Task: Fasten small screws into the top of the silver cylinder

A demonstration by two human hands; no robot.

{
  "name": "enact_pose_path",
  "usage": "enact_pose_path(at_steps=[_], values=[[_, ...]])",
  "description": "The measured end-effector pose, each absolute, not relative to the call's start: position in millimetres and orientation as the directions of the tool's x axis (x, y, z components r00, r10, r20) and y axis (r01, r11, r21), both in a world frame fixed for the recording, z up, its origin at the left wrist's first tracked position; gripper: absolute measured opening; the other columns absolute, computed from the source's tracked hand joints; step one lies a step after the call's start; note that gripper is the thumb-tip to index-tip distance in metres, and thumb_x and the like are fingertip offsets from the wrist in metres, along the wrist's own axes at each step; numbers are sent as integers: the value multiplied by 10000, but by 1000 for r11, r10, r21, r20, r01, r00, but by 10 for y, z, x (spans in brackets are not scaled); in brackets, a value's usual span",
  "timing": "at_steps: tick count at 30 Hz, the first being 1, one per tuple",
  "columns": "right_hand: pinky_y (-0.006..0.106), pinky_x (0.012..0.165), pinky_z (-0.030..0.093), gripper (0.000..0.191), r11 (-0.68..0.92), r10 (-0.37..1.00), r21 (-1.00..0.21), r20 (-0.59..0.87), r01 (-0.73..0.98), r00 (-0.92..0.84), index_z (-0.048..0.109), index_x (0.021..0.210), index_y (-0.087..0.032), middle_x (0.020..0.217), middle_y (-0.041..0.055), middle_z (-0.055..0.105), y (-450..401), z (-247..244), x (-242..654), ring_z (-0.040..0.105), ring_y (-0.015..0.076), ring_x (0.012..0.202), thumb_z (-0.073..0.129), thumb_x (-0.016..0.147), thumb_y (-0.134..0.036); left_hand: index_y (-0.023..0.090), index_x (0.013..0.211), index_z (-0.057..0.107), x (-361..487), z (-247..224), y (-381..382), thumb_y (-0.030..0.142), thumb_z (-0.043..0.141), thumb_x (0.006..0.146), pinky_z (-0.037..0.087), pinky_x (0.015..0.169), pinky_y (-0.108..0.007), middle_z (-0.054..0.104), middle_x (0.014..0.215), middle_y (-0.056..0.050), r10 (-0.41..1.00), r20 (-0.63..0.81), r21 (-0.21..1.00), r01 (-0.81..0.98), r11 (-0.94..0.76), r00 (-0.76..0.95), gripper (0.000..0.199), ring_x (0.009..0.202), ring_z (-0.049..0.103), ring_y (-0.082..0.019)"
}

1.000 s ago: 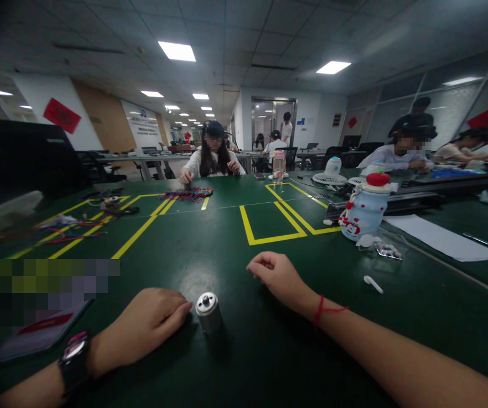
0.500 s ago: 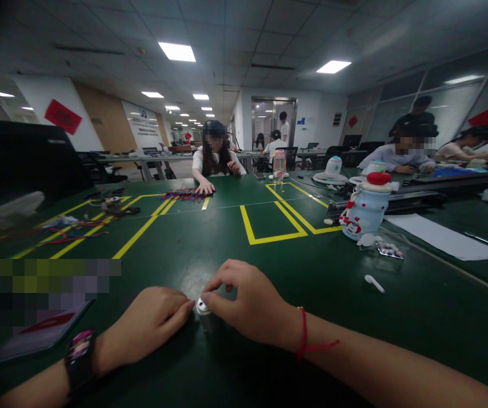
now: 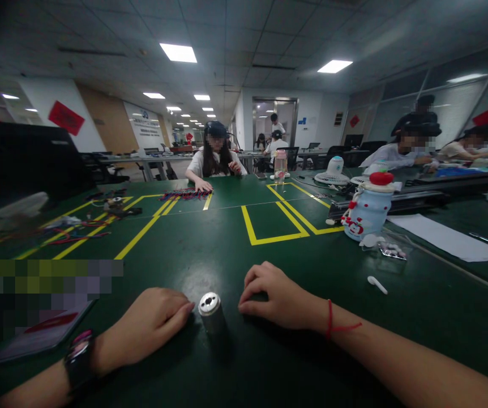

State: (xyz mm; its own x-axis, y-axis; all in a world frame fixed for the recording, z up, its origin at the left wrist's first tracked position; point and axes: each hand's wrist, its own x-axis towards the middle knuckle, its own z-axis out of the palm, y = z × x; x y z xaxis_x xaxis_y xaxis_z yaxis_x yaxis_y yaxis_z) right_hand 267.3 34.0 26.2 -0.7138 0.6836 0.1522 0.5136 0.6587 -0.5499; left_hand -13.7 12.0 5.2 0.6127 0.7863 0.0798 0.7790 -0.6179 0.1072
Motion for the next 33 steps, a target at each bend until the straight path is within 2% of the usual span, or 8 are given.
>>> enact_pose_path(at_steps=[9, 13, 17, 20, 23, 28, 33], values=[[382, 912, 376, 149, 659, 669, -552, 119, 511, -734, 734, 916, -275, 1070, 23, 587, 352, 226, 2691, 508, 191, 1022, 648, 842, -372, 178, 666, 554, -144, 30, 126, 319, 280, 1004, 301, 585, -280, 585, 632, 0, 778, 79, 108, 771, -628, 623, 457, 576, 524, -128], [372, 924, 382, 163, 624, 693, -610, 144, 488, -706, 724, 943, -252, 1047, 26, 604, 367, 236, 2682, 530, 183, 1011, 666, 830, -354, 178, 663, 557, -145, 41, 117, 318, 286, 1002, 296, 580, -282, 587, 630, 2, 779, 68, 110, 772, -626, 623, 456, 568, 523, -126], [305, 822, 439, 149, 553, 780, -703, 248, 447, -575, 702, 925, -192, 988, 39, 629, 352, 285, 2594, 570, 158, 922, 636, 851, -304, 179, 679, 578, -131, 53, 118, 316, 285, 1001, 298, 579, -281, 601, 639, -3, 787, 70, 106, 780, -617, 613, 456, 577, 537, -130], [272, 737, 448, 115, 550, 798, -701, 281, 454, -533, 685, 895, -176, 924, 33, 642, 300, 383, 2524, 575, 142, 841, 608, 858, -253, 179, 675, 582, -120, 52, 120, 321, 290, 998, 304, 579, -279, 608, 638, -8, 792, 65, 107, 785, -611, 607, 458, 579, 543, -134], [255, 698, 449, 113, 585, 752, -652, 213, 482, -624, 668, 912, -178, 904, 22, 632, 246, 487, 2524, 566, 130, 786, 627, 822, -232, 182, 669, 579, -119, 37, 120, 327, 291, 998, 301, 577, -283, 606, 632, -4, 793, 72, 101, 786, -610, 606, 461, 574, 542, -134], [226, 595, 430, 246, 554, 706, -591, -39, 586, -708, 628, 966, -176, 849, 10, 602, 262, 492, 2624, 546, 123, 713, 682, 728, -210, 182, 657, 571, -134, 23, 110, 331, 289, 1000, 285, 567, -290, 590, 614, 2, 789, 87, 90, 784, -614, 608, 468, 556, 525, -130], [218, 567, 419, 311, 527, 711, -600, -76, 602, -699, 626, 971, -173, 835, 3, 570, 348, 387, 2665, 526, 120, 699, 735, 704, -290, 177, 676, 583, -133, 47, 113, 321, 291, 999, 299, 572, -280, 599, 631, -2, 784, 76, 119, 775, -621, 616, 458, 568, 533, -128]])
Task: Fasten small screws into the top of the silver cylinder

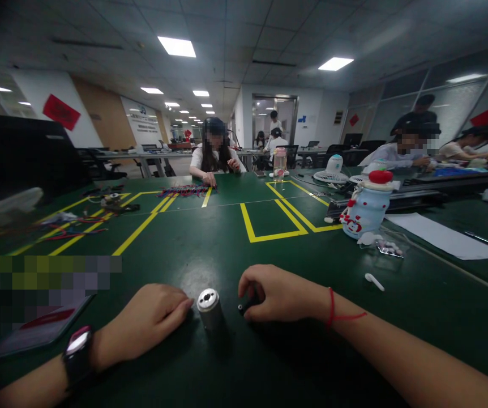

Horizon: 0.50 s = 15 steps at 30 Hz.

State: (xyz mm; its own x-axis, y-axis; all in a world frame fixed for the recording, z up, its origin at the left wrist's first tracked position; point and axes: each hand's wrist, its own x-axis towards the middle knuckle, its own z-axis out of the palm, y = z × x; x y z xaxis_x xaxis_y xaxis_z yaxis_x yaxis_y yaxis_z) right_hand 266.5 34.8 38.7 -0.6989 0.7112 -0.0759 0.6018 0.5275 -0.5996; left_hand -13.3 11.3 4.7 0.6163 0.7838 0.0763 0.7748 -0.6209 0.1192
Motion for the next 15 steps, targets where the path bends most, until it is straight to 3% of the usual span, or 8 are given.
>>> enact_pose_path(at_steps=[5, 10, 15], values=[[231, 601, 411, 151, 612, 679, -584, 41, 534, -733, 690, 870, -183, 845, 11, 570, 366, 316, 2630, 515, 113, 701, 688, 785, -307, 173, 669, 585, -120, 50, 122, 319, 291, 999, 304, 569, -273, 607, 630, -8, 782, 82, 122, 772, -623, 618, 465, 562, 538, -130], [239, 643, 438, 132, 591, 763, -689, 310, 419, -567, 668, 900, -177, 905, 22, 580, 294, 360, 2426, 525, 110, 715, 657, 828, -287, 178, 672, 598, -114, 40, 109, 316, 296, 997, 285, 557, -280, 617, 620, -13, 788, 94, 79, 784, -616, 609, 465, 555, 544, -139], [253, 686, 440, 103, 683, 699, -615, 394, 394, -597, 675, 904, -192, 937, 25, 585, 165, 451, 2220, 541, 130, 791, 663, 813, -239, 183, 676, 595, -115, 33, 107, 317, 298, 998, 274, 556, -284, 630, 633, -10, 785, 92, 67, 783, -619, 613, 458, 560, 554, -141]])
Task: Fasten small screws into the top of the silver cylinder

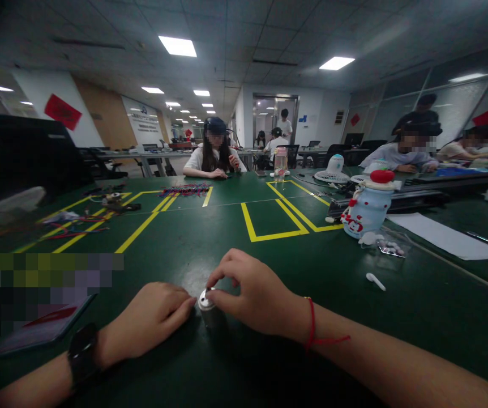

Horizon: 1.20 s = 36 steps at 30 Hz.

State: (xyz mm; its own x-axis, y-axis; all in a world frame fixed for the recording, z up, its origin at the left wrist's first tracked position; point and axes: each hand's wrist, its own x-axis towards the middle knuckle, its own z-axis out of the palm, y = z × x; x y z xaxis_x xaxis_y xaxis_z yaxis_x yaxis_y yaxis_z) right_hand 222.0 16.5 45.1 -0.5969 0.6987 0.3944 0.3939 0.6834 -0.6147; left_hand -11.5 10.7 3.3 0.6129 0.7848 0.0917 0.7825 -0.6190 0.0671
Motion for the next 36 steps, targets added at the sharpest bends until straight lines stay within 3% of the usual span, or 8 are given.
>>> enact_pose_path(at_steps=[5, 8, 10, 13, 17, 24, 30, 36], values=[[266, 698, 443, 133, 702, 684, -584, 393, 408, -615, 681, 937, -198, 962, 36, 589, 95, 446, 2194, 547, 139, 802, 631, 815, -217, 182, 670, 591, -106, 41, 129, 318, 311, 993, 263, 551, -288, 627, 628, -10, 784, 89, 59, 783, -620, 614, 448, 558, 551, -142], [268, 708, 448, 140, 675, 703, -633, 396, 379, -591, 688, 933, -192, 994, 48, 589, 136, 423, 2252, 549, 141, 813, 635, 816, -251, 181, 674, 590, -103, 47, 125, 313, 307, 995, 277, 560, -284, 624, 629, -9, 781, 86, 77, 778, -624, 618, 448, 562, 552, -140], [269, 702, 449, 153, 594, 770, -722, 383, 355, -511, 681, 916, -177, 962, 52, 604, 215, 374, 2319, 551, 142, 799, 623, 831, -291, 177, 668, 585, -105, 52, 114, 306, 303, 995, 288, 564, -279, 620, 628, -10, 780, 82, 90, 775, -626, 621, 451, 563, 550, -137], [259, 626, 431, 210, 364, 902, -878, 249, 311, -354, 656, 858, -148, 782, 24, 613, 373, 246, 2431, 542, 129, 694, 585, 854, -346, 173, 662, 576, -114, 56, 101, 309, 299, 995, 301, 567, -273, 610, 626, -11, 780, 78, 106, 772, -626, 621, 454, 561, 543, -134], [241, 565, 403, 244, 196, 954, -934, 111, 300, -279, 655, 833, -134, 686, -6, 585, 492, 104, 2505, 509, 106, 598, 575, 850, -363, 176, 665, 573, -127, 54, 106, 318, 298, 997, 304, 569, -276, 602, 628, -8, 783, 81, 108, 776, -622, 617, 454, 564, 537, -135], [243, 585, 404, 212, 340, 894, -838, 146, 428, -423, 679, 828, -136, 744, 19, 636, 399, 112, 2438, 543, 121, 660, 588, 849, -325, 175, 674, 582, -117, 50, 112, 302, 302, 994, 296, 567, -280, 610, 635, -11, 778, 87, 115, 770, -628, 622, 444, 569, 542, -136], [243, 622, 422, 277, 547, 816, -740, 365, 391, -449, 646, 1075, -187, 914, 25, 638, 231, 267, 2250, 538, 109, 686, 647, 821, -295, 178, 669, 592, -97, 37, 106, 291, 314, 989, 276, 558, -290, 621, 625, -12, 780, 99, 77, 777, -625, 618, 439, 559, 552, -138], [258, 670, 430, 85, 631, 750, -684, 417, 367, -513, 700, 823, -181, 821, 20, 643, 85, 343, 2106, 560, 132, 743, 641, 832, -241, 176, 670, 602, -90, 31, 110, 303, 313, 987, 280, 558, -292, 642, 641, -24, 785, 92, 80, 781, -619, 613, 448, 564, 560, -145]])
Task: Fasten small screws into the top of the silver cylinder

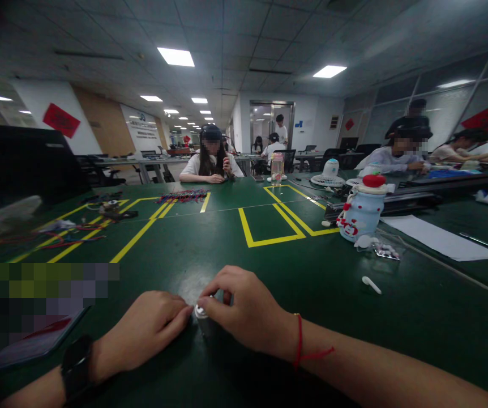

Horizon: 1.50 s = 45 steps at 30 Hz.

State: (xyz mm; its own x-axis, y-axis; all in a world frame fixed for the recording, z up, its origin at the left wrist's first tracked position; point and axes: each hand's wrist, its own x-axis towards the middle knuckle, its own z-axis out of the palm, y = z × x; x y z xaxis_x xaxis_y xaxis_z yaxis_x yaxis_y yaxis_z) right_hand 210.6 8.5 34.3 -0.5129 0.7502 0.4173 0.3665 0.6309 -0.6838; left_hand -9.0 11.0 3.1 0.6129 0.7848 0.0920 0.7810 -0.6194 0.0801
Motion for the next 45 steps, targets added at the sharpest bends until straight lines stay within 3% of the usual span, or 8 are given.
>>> enact_pose_path(at_steps=[7, 14, 22, 29, 33, 40, 42, 45], values=[[233, 652, 425, 122, 571, 804, -731, 407, 373, -432, 688, 822, -173, 828, 12, 632, 147, 392, 2236, 554, 118, 740, 613, 860, -261, 186, 671, 588, -95, 46, 100, 304, 308, 993, 297, 575, -286, 637, 650, -12, 790, 82, 79, 786, -613, 607, 442, 584, 568, -144], [247, 652, 443, 127, 558, 749, -662, 143, 501, -647, 723, 875, -191, 892, 25, 621, 235, 256, 2513, 567, 126, 736, 636, 839, -276, 182, 668, 579, -123, 27, 116, 285, 306, 989, 301, 570, -282, 620, 637, -16, 786, 89, 79, 782, -618, 612, 434, 568, 551, -138], [268, 782, 461, 134, 557, 722, -646, 65, 522, -689, 746, 905, -221, 1008, 34, 579, 274, 278, 2550, 575, 149, 885, 650, 824, -267, 181, 662, 576, -128, 30, 114, 284, 304, 990, 303, 572, -278, 619, 640, -16, 780, 80, 78, 777, -625, 620, 438, 572, 551, -136], [262, 774, 459, 145, 594, 695, -620, 77, 512, -714, 750, 913, -227, 1010, 27, 583, 284, 298, 2575, 576, 141, 881, 644, 822, -268, 184, 656, 561, -126, 37, 112, 295, 302, 993, 294, 568, -281, 610, 631, -4, 785, 77, 69, 782, -620, 615, 440, 560, 535, -128], [250, 695, 467, 160, 600, 691, -620, 83, 506, -718, 740, 934, -221, 1013, 27, 586, 275, 313, 2577, 574, 126, 802, 653, 809, -269, 188, 654, 552, -117, 35, 122, 298, 302, 995, 289, 566, -285, 604, 629, 4, 787, 83, 63, 785, -616, 611, 437, 561, 537, -126], [242, 728, 461, 188, 634, 735, -670, 368, 385, -569, 697, 977, -187, 976, 33, 600, 147, 420, 2295, 565, 131, 867, 658, 818, -280, 190, 658, 559, -99, 39, 115, 297, 314, 992, 280, 557, -289, 622, 640, 9, 794, 92, 71, 791, -607, 601, 428, 566, 556, -125], [247, 721, 454, 164, 650, 721, -652, 365, 391, -589, 688, 955, -190, 943, 23, 606, 117, 451, 2269, 560, 128, 839, 655, 817, -272, 190, 661, 563, -101, 41, 109, 299, 312, 994, 283, 560, -287, 628, 646, 8, 793, 89, 73, 790, -608, 602, 431, 571, 561, -126], [263, 683, 447, 236, 612, 746, -622, 249, 488, -617, 657, 980, -197, 901, 9, 606, 126, 465, 2365, 547, 133, 772, 697, 766, -287, 190, 658, 559, -106, 45, 104, 301, 310, 995, 286, 562, -286, 622, 639, 9, 791, 94, 70, 789, -611, 605, 433, 569, 558, -124]])
